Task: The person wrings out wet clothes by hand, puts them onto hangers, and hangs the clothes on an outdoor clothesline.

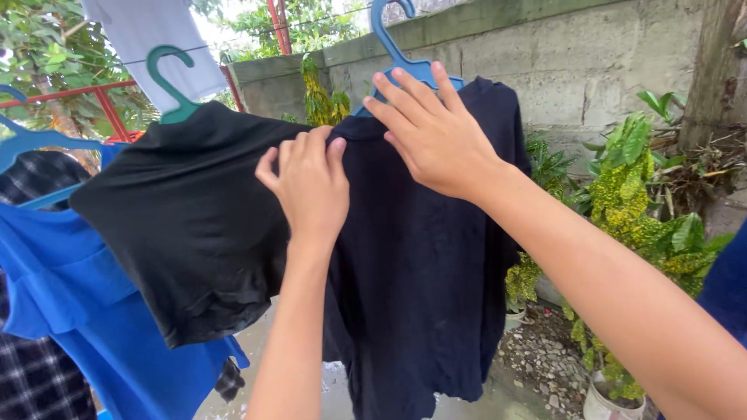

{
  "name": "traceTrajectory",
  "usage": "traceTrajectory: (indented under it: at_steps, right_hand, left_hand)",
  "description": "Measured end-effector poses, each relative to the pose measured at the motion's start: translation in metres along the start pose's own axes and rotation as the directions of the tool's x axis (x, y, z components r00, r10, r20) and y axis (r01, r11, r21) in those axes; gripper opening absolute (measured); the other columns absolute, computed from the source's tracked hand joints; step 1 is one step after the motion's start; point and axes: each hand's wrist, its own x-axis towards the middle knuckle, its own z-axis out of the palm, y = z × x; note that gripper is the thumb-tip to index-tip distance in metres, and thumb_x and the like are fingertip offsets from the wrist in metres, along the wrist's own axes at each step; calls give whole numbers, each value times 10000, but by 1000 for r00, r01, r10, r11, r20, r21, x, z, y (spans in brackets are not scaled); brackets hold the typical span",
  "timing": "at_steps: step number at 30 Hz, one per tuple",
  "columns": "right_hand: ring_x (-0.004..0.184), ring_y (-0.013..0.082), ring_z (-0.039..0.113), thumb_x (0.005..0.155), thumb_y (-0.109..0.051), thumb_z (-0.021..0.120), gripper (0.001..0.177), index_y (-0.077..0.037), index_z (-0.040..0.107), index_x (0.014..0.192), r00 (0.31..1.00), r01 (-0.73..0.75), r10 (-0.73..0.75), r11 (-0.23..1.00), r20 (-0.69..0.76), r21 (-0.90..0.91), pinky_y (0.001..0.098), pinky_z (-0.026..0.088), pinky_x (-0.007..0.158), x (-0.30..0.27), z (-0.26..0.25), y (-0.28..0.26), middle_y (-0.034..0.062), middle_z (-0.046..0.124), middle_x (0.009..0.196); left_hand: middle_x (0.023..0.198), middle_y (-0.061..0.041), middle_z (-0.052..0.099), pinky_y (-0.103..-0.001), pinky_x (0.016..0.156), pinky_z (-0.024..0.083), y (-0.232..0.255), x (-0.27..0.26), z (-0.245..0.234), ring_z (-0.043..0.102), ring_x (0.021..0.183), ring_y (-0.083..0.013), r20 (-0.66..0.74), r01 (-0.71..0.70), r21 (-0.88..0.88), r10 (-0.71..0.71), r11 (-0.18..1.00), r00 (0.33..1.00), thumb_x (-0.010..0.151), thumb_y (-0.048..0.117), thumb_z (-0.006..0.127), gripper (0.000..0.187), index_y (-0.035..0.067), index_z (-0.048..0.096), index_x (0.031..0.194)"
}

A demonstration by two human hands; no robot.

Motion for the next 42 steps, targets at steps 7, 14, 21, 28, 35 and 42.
traceTrajectory:
  at_steps: [7,14,21,28,35,42]
  right_hand:
    - [1496,460,327,1050,-240,669,493,-245,581,1535,989,-145,141,985,-50,-92,711,306,1120,-6,-2,19,218,302,1661]
    - [1497,480,322,1085,-258,670,432,-220,614,1512,983,-183,180,972,-37,-146,699,339,1132,-39,-17,59,204,286,1687]
    - [1536,469,286,1073,-271,661,442,-227,605,1510,982,-188,190,975,5,-120,725,292,1149,-55,-26,73,189,276,1703]
    - [1563,472,264,1090,-232,630,481,-221,581,1569,974,-224,222,973,-41,-61,763,198,1187,-62,-26,61,225,268,1713]
    - [1570,440,278,1033,-185,593,418,-160,651,1446,929,-358,353,933,-114,-29,781,46,1181,-41,-23,28,243,309,1686]
    - [1567,401,286,1116,-227,575,328,-136,673,1415,928,-318,333,941,-164,111,770,29,1200,4,-6,-27,217,356,1670]
  left_hand:
    - [1065,-29,712,-488,1074,301,15,5,36,622,1076,-230,56,43,-203,-33,978,998,1051,253,587,209,110,690,1166]
    - [1118,-29,713,-487,1066,296,57,6,77,618,1090,-229,21,20,-303,-14,953,1000,1041,267,578,216,118,680,1160]
    - [1103,-61,676,-531,1214,275,78,-6,87,620,1134,-256,102,114,-377,-81,919,992,1047,244,580,238,100,687,1204]
    - [1498,-219,452,-616,1234,217,62,-14,29,421,1430,-422,41,-11,-320,25,947,999,999,342,685,547,38,551,1433]
    - [1554,-199,418,-642,1240,214,-31,0,-46,346,1497,-415,-1,-36,136,36,990,999,984,325,730,563,51,549,1441]
    - [1587,-283,375,-687,1175,222,-166,20,-104,295,1493,-466,-81,127,417,-103,900,991,1001,435,748,798,-43,417,1548]
